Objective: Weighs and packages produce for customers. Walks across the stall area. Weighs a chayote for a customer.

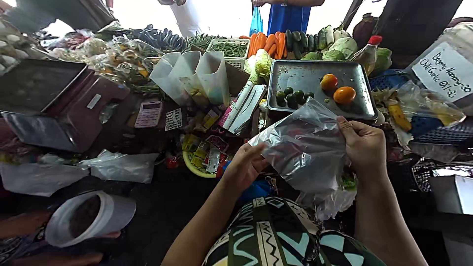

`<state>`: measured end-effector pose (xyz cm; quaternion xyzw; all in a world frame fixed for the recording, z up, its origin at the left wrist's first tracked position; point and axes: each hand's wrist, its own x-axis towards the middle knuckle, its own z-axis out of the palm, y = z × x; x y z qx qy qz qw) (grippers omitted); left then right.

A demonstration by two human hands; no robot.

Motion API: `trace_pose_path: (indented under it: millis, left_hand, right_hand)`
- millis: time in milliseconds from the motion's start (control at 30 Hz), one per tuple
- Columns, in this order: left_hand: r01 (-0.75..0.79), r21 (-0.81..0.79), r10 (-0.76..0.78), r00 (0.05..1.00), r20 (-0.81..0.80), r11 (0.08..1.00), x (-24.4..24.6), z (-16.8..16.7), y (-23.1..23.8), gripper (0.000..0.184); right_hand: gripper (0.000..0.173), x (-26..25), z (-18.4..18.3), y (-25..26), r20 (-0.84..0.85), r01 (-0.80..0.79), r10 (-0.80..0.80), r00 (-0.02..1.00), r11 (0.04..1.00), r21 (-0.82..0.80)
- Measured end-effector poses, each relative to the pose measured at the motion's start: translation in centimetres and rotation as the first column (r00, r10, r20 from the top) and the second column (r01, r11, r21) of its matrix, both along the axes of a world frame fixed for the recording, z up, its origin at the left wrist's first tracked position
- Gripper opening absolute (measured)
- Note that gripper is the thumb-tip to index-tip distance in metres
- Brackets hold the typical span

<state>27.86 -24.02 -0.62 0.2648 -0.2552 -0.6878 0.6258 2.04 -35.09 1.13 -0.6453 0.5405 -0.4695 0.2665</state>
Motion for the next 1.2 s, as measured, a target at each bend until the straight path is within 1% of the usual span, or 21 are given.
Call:
trace_pose_path:
  millis: [33,100,133,167,233,267,300,367,400,433,467,500,533,600,700,767,833,933,1000,1100,1200]
  left_hand:
    - [-0.008,0.025,0.007,0.999,0.049,1.0,-0.3,0.3,0.1,0.038]
    - [-0.068,0.084,0.052,0.982,0.184,0.994,-1.2,1.1,0.0,0.038]
    - [-0.103,0.085,0.08,0.967,0.241,0.991,-1.5,1.2,-0.1,0.038]
    - [-0.138,0.072,0.113,0.952,0.284,0.988,-1.7,1.2,-0.2,0.037]
    - [-0.19,0.027,0.171,0.928,0.332,0.981,-2.1,1.0,-0.5,0.033]
    - [-0.204,0.005,0.191,0.92,0.342,0.979,-2.3,1.0,-0.5,0.033]
    - [-0.21,-0.009,0.199,0.916,0.347,0.978,-2.5,0.9,-0.6,0.035]
    - [-0.18,-0.013,0.174,0.926,0.334,0.983,-2.9,0.9,-0.7,0.04]
    - [-0.145,0.002,0.136,0.937,0.321,0.989,-3.0,0.8,-0.7,0.039]
    - [-0.098,0.024,0.086,0.95,0.301,0.995,-3.0,0.8,-0.7,0.036]
    - [-0.043,0.036,0.031,0.962,0.27,0.998,-2.9,0.7,-0.6,0.034]
    - [0.003,0.036,-0.011,0.973,0.232,0.999,-2.6,0.5,-0.5,0.03]
    - [0.022,0.019,-0.025,0.978,0.206,1.0,-2.4,0.3,-0.4,0.029]
    - [0.014,-0.018,-0.011,0.986,0.164,1.0,-1.9,0.0,-0.2,0.024]
    - [-0.006,-0.022,0.008,0.993,0.12,1.0,-1.5,0.3,-0.1,0.014]
    - [0.034,-0.048,-0.03,0.997,0.074,0.998,-1.1,0.1,0.0,0.026]
    - [0.031,-0.095,-0.022,0.995,0.098,0.995,-1.0,-0.2,0.0,0.031]
    - [-0.113,-0.103,0.135,0.961,0.24,0.988,-1.5,-0.2,0.1,0.048]
    - [-0.183,-0.058,0.192,0.95,0.247,0.981,-1.7,-0.4,0.0,0.055]
    - [-0.157,-0.051,0.163,0.974,0.16,0.986,-1.4,-0.8,-0.1,0.063]
    - [-0.059,-0.139,0.061,0.998,0.012,0.989,-0.7,-1.6,-0.1,0.067]
  right_hand:
    - [0.045,-0.2,-0.1,-0.1,-0.035,0.034,-0.034,0.999,0.999,-0.015]
    - [0.038,-0.5,-0.1,0.1,-0.19,0.136,-0.153,0.97,0.985,-0.102]
    - [0.04,-0.6,0.4,0.6,-0.257,0.157,-0.195,0.947,0.974,-0.161]
    - [0.049,-0.5,0.8,1.1,-0.316,0.156,-0.228,0.921,0.959,-0.236]
    - [0.062,0.3,1.8,2.7,-0.369,0.093,-0.254,0.894,0.911,-0.403]
    - [0.06,1.0,2.1,3.7,-0.37,0.015,-0.208,0.905,0.887,-0.462]
    - [0.054,2.0,2.0,4.8,-0.349,-0.084,-0.106,0.931,0.869,-0.488]
    - [0.039,4.2,1.0,6.5,-0.243,-0.295,0.208,0.948,0.862,-0.413]
    - [0.035,5.1,0.3,6.7,-0.142,-0.403,0.378,0.915,0.849,-0.341]
    - [0.029,5.7,-0.4,6.6,0.023,-0.491,0.518,0.855,0.824,-0.283]
    - [0.022,6.0,-0.9,6.2,0.192,-0.547,0.597,0.779,0.797,-0.257]
    - [0.017,6.0,-1.2,5.9,0.282,-0.578,0.627,0.726,0.779,-0.245]
    - [0.014,5.9,-1.4,5.6,0.305,-0.586,0.634,0.711,0.773,-0.243]
    - [0.013,5.7,-1.6,5.4,0.256,-0.564,0.612,0.749,0.79,-0.24]
    - [0.026,5.9,-2.0,5.2,0.159,-0.543,0.59,0.792,0.799,-0.257]
    - [0.025,6.1,-2.1,5.1,0.135,-0.521,0.573,0.808,0.803,-0.289]
    - [0.021,6.4,-2.2,5.1,0.144,-0.506,0.556,0.818,0.816,-0.279]
    - [0.021,6.7,-2.6,5.2,0.156,-0.519,0.57,0.807,0.809,-0.275]
    - [0.029,6.9,-2.9,5.5,0.164,-0.532,0.587,0.793,0.798,-0.284]
    - [0.037,7.0,-2.8,5.6,0.153,-0.533,0.586,0.795,0.797,-0.284]
    - [0.035,6.8,-3.0,5.3,0.167,-0.465,0.524,0.835,0.835,-0.292]
